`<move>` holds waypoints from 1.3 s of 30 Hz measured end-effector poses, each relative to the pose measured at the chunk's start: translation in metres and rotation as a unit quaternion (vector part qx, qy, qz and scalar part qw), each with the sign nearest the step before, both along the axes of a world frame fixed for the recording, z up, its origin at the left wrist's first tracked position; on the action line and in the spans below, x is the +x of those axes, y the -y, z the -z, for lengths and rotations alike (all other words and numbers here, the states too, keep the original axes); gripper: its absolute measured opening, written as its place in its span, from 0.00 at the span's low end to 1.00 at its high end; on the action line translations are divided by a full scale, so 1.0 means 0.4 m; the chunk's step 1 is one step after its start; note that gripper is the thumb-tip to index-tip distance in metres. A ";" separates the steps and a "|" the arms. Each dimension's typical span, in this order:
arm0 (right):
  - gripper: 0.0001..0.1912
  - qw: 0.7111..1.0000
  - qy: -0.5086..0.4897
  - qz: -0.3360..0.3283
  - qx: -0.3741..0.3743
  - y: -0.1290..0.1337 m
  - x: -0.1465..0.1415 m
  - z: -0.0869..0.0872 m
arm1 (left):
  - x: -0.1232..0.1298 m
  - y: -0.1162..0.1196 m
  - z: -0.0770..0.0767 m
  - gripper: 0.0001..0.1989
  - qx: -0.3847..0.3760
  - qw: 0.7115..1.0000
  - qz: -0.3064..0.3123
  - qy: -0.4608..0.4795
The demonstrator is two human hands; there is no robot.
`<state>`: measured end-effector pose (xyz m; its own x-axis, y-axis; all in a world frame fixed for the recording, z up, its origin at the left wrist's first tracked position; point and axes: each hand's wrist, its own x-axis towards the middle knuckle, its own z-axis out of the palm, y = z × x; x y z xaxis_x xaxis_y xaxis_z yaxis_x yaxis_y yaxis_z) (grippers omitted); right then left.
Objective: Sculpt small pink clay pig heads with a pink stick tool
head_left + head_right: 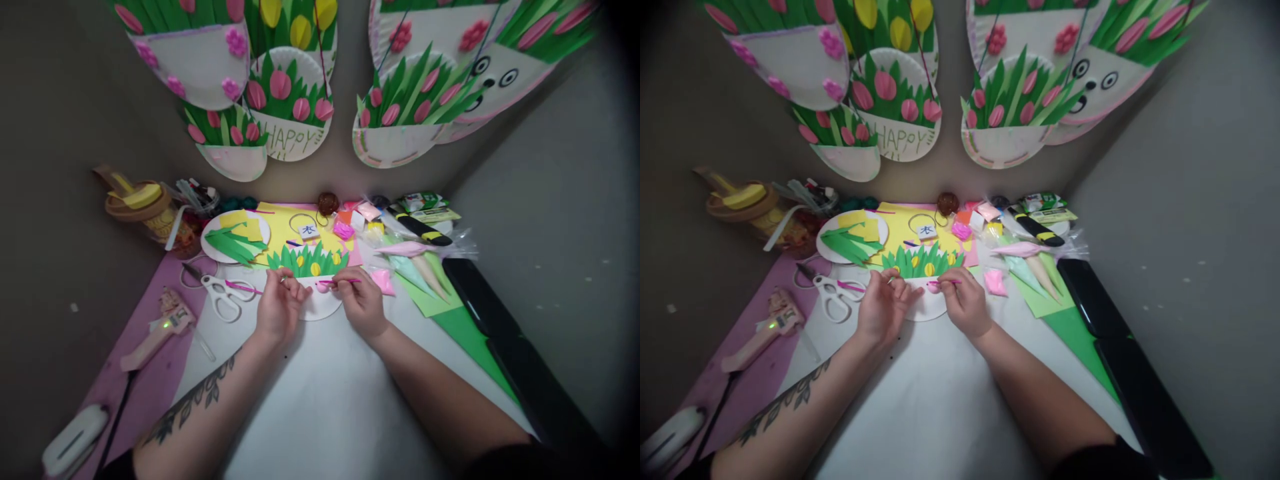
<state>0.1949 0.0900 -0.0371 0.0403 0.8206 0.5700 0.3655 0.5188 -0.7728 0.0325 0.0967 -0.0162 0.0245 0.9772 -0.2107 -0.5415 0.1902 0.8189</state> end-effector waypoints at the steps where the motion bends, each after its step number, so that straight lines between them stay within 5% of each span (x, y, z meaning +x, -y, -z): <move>1: 0.07 1.000 0.019 -0.002 0.003 0.001 -0.001 0.001 | 0.000 -0.001 0.001 0.22 0.003 1.000 0.002 -0.002; 17: 0.07 0.993 0.099 -0.017 0.060 -0.005 -0.011 0.004 | 0.015 -0.005 -0.009 0.18 -0.025 0.982 0.003 0.187; 39: 0.07 0.994 0.089 -0.029 0.058 -0.005 -0.011 0.007 | 0.015 -0.009 -0.008 0.19 -0.037 0.979 -0.006 0.200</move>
<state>0.1903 0.0919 -0.0398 -0.1143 0.7464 0.6556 0.4580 0.6252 -0.6320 0.0385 0.1001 -0.0131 0.1083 0.9602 -0.2577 -0.8187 0.2331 0.5248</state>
